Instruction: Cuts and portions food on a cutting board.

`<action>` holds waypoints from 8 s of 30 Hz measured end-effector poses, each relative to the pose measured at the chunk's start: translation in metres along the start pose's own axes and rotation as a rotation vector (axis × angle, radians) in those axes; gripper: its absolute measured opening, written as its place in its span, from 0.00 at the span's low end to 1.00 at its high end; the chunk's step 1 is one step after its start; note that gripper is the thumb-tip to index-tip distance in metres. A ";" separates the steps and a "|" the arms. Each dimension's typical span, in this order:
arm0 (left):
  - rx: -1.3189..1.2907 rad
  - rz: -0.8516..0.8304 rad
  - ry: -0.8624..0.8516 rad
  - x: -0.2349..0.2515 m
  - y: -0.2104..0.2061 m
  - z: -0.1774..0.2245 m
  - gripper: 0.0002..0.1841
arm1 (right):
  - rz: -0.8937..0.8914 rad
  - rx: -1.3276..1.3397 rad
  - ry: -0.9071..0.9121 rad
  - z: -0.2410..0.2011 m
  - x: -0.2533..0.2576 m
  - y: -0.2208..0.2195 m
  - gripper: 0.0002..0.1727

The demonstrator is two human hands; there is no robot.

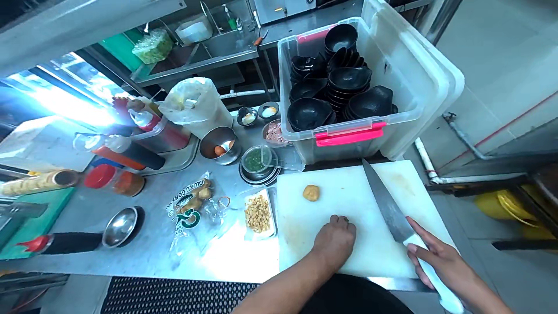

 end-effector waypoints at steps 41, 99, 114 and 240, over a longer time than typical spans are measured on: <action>-0.674 0.639 0.209 0.011 -0.020 -0.048 0.16 | -0.135 -0.756 0.042 -0.035 -0.046 -0.065 0.37; -0.832 0.735 0.505 0.039 -0.007 -0.049 0.09 | -0.114 -0.846 0.194 -0.044 -0.079 -0.064 0.34; -0.927 0.768 0.525 0.041 -0.007 -0.051 0.07 | -0.142 -0.913 0.203 -0.053 -0.083 -0.067 0.35; -0.481 0.739 0.289 0.015 -0.005 -0.046 0.14 | -0.194 -0.779 0.009 -0.025 -0.054 -0.055 0.37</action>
Point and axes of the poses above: each hand's wrist, its own x-axis towards the middle knuckle, its own y-axis out of the back of the hand, z = x × y, the point moved 1 cm from there along x, towards the middle knuckle, and after that the axes turned 5 degrees about z, right-handed, at the moved point
